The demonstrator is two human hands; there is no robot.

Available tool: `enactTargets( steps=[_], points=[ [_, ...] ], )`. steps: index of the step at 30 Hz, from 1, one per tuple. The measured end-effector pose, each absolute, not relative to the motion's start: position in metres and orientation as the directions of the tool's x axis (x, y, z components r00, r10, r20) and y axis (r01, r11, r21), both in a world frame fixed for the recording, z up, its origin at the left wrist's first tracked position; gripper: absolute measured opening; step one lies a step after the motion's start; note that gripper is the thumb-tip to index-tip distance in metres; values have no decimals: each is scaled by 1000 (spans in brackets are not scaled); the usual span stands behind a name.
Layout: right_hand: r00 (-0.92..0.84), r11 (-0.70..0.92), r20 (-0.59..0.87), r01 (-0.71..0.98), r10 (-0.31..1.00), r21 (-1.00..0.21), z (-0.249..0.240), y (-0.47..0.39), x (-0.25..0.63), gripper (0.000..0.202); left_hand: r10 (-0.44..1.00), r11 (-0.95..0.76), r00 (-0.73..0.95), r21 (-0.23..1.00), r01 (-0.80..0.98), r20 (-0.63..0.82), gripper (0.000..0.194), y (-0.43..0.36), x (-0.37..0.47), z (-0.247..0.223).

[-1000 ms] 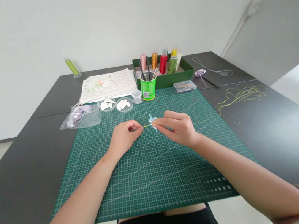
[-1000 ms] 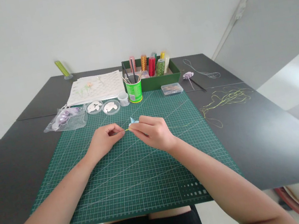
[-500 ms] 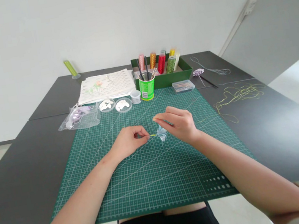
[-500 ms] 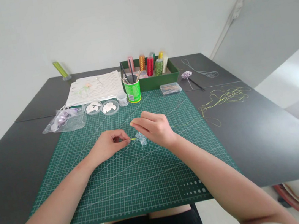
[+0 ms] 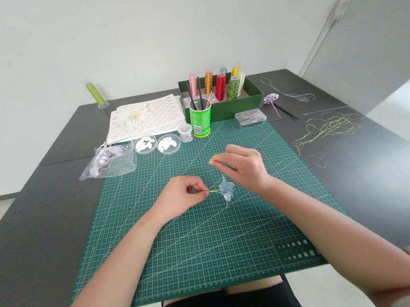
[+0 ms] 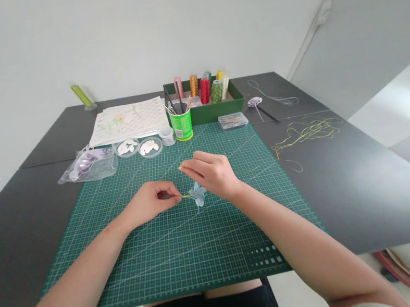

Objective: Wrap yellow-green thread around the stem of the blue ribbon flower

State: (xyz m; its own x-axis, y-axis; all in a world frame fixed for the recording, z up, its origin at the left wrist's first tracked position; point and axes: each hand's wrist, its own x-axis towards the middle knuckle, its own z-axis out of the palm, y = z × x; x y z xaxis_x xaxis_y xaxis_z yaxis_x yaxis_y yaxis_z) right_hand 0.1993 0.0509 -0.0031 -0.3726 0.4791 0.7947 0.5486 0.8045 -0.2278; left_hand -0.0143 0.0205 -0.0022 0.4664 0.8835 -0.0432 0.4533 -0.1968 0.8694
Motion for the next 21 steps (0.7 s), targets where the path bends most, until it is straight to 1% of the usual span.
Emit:
enactTargets(
  steps=[5, 12, 18, 21],
  points=[
    [-371, 797, 777, 544, 508, -261, -6, 54, 200, 25, 861, -186, 505, 886, 425, -62, 11, 20, -14, -1],
    [-383, 779, 736, 546, 558, -307, -12, 60, 204, 24, 837, -190, 545, 906, 379, -52, 10, 17, -13, 3],
    [-456, 777, 642, 484, 617, -403, -18, 67, 206, 22, 821, -220, 571, 929, 297, 11, 8, 14, -14, 6],
    [-463, 764, 611, 451, 642, -462, -19, 70, 207, 22, 855, -228, 515, 939, 259, 66, 10, 15, -14, 6]
  ],
)
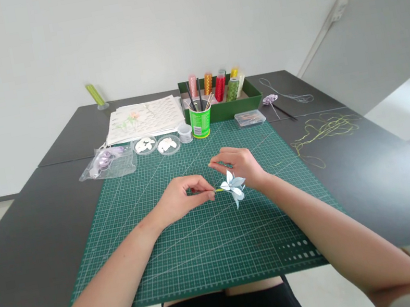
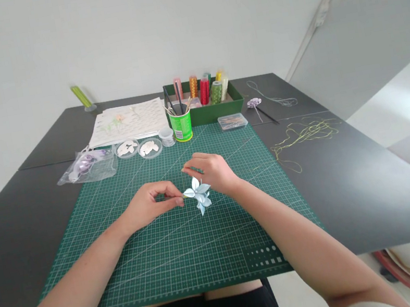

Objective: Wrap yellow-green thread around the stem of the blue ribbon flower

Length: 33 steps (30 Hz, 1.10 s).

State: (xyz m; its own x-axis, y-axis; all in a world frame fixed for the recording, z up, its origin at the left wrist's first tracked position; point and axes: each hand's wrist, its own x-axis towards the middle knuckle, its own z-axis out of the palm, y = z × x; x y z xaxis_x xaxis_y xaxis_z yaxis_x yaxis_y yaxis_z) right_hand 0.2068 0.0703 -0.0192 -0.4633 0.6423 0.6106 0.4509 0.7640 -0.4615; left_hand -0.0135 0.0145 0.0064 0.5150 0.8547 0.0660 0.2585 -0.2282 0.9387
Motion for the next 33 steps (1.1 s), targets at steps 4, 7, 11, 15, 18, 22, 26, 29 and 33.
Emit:
enactTargets(
  steps=[4, 7, 11, 15, 18, 22, 26, 29, 33],
  points=[
    [-477, 719, 539, 433, 694, -544, -21, 72, 207, 22, 922, -295, 334, 915, 276, 197, 12, 15, -12, 6],
    [-495, 664, 453, 442, 742, -604, -24, 70, 202, 24, 934, -352, 169, 889, 294, 314, 12, 16, -13, 4],
    [-554, 620, 353, 422, 754, -661, -26, 60, 191, 21, 916, -380, -15, 879, 288, 401, 11, 18, -17, 1],
    [-639, 562, 232, 379, 733, -735, -21, 51, 182, 17, 936, -326, -74, 927, 188, 344, 14, 20, -16, -2],
    [-661, 517, 163, 385, 733, -764, -17, 48, 180, 17, 965, -247, -79, 967, 57, 251, 12, 21, -13, -3],
    [-683, 479, 103, 389, 723, -787, -15, 44, 178, 18, 998, -56, -4, 980, -192, 57, 14, 22, -10, -1],
    [-686, 442, 69, 385, 725, -810, -16, 48, 180, 19, 990, 123, 117, 888, -443, -78, 21, 24, -13, 3],
    [-668, 333, 38, 320, 743, -887, -15, 62, 193, 21, 989, 136, 129, 837, -531, -78, 25, 27, -19, 7],
    [-668, -19, -100, 127, 738, -992, -10, 87, 229, 29, 996, 88, 63, 767, -636, -62, 25, 33, -29, 15]
  ],
)
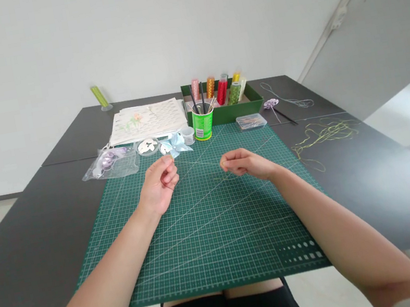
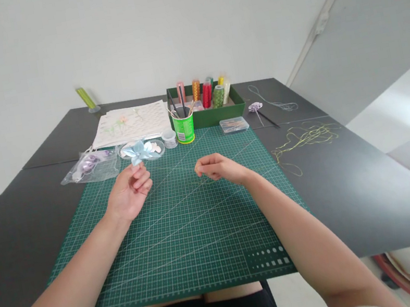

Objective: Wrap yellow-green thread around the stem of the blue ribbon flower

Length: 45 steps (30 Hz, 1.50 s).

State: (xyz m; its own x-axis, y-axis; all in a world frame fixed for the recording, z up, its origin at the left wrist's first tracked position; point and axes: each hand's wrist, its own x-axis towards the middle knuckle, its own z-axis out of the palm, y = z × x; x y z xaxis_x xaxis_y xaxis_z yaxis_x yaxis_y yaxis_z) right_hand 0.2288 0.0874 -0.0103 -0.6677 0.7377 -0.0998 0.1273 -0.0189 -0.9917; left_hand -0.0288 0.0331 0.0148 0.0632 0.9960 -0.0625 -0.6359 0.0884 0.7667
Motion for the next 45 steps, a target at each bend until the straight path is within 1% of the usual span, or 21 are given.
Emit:
enactTargets(
  steps=[2, 4, 6, 9, 11, 13, 15, 17, 20, 24, 26, 27, 30, 32, 35, 37, 38, 40, 42, 43, 45],
  points=[
    [-592, -82, -83, 28, 802, -996, -7, 98, 250, 30, 997, 75, 30, 722, -688, -75, 24, 36, -34, 19],
    [-463, -84, -56, -39, 884, -996, -4, 106, 270, 29, 997, 48, -3, 690, -722, -74, 21, 39, -39, 22],
    [-340, -63, -54, -15, 939, -998, -3, 112, 289, 28, 998, 30, -18, 664, -748, -65, 20, 41, -42, 23],
    [-156, -59, -93, 210, 983, -976, -5, 119, 313, 24, 998, 17, -30, 638, -769, -63, 18, 42, -45, 24],
    [53, -107, -94, 429, 994, -897, -8, 122, 327, 23, 997, 17, -38, 624, -781, -74, 17, 42, -45, 25],
    [266, -185, -34, 568, 963, -802, -11, 123, 341, 26, 996, 11, -48, 609, -793, -81, 16, 42, -46, 24],
    [429, -268, 37, 627, 903, -731, -12, 122, 354, 29, 995, 3, -56, 598, -801, -80, 15, 43, -48, 25],
    [585, -387, 123, 664, 802, -640, -12, 119, 367, 28, 995, -6, -63, 596, -803, -75, 14, 44, -49, 25],
    [715, -515, 214, 648, 665, -561, -11, 116, 383, 26, 995, -10, -68, 613, -790, -70, 15, 44, -50, 25],
    [784, -587, 325, 615, 529, -527, -13, 122, 386, 34, 997, -11, -58, 685, -728, -46, 19, 43, -46, 22],
    [759, -554, 416, 651, 501, -519, -14, 128, 377, 35, 998, -27, -56, 742, -670, -15, 20, 41, -42, 19],
    [716, -497, 481, 698, 506, -516, -14, 130, 369, 34, 998, -39, -58, 771, -635, 3, 20, 41, -40, 17],
    [461, -201, 657, 878, 597, -434, -12, 128, 337, 31, 997, -63, -68, 843, -534, 31, 20, 38, -34, 11],
    [253, 16, 699, 935, 669, -354, -9, 121, 309, 31, 997, -67, -61, 876, -477, 43, 19, 37, -30, 8],
    [-48, 353, 659, 872, 751, -339, -7, 102, 259, 33, 998, -62, -46, 910, -409, 47, 21, 33, -25, 4],
    [-236, 535, 581, 735, 778, -417, -9, 86, 228, 34, 998, -54, -38, 930, -363, 43, 22, 31, -20, 2],
    [-304, 585, 536, 643, 787, -495, -10, 79, 214, 34, 998, -53, -40, 938, -342, 42, 23, 29, -18, 1],
    [-388, 558, 413, 426, 824, -712, -13, 64, 189, 33, 998, -54, -38, 949, -310, 44, 23, 26, -13, -1],
    [-422, 401, 290, 202, 859, -893, -15, 50, 171, 33, 998, -53, -47, 957, -285, 41, 24, 23, -9, -2],
    [-439, 326, 261, 79, 860, -942, -15, 45, 164, 33, 998, -54, -55, 959, -277, 40, 24, 22, -6, -3],
    [-457, 170, 208, -123, 865, -978, -15, 35, 153, 34, 997, -57, -68, 961, -269, 40, 26, 19, -3, -6]
  ],
)
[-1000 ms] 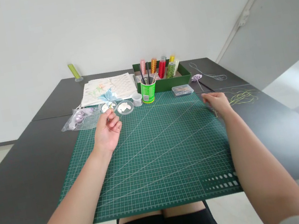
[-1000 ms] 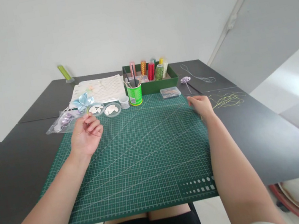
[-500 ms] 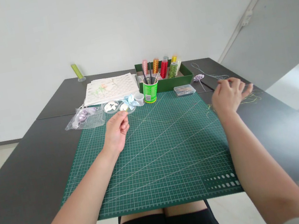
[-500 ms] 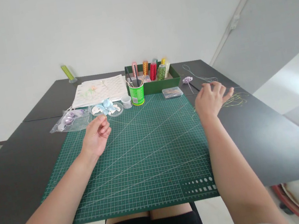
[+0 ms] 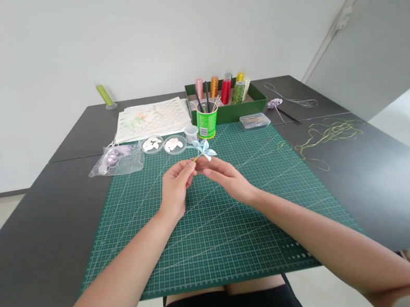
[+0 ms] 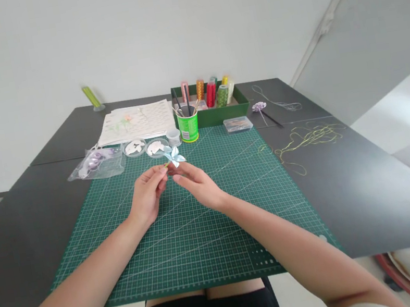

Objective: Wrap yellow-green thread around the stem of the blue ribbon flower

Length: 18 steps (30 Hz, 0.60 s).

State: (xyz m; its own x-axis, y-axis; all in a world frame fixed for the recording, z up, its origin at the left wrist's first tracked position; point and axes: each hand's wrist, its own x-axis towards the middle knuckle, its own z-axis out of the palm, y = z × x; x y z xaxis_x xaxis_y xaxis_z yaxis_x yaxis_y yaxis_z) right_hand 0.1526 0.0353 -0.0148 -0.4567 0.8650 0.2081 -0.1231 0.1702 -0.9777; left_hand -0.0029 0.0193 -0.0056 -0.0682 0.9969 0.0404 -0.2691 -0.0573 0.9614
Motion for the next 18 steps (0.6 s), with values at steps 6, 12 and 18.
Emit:
enactTargets(
  steps=[6, 12, 18],
  points=[
    [-307, -84, -9, -233, 952, -969, -9, 21, 139, 30, 993, -82, -105, 973, -217, 60, 15, 14, 4, -10],
    [-82, -38, -22, -205, 996, -978, -9, 24, 139, 30, 995, -94, -51, 981, -167, 87, 16, 12, 8, -12],
    [-45, -91, -82, -272, 996, -958, -8, 29, 140, 26, 987, -154, 37, 986, -55, 156, 18, 12, 6, -15]
  ],
)
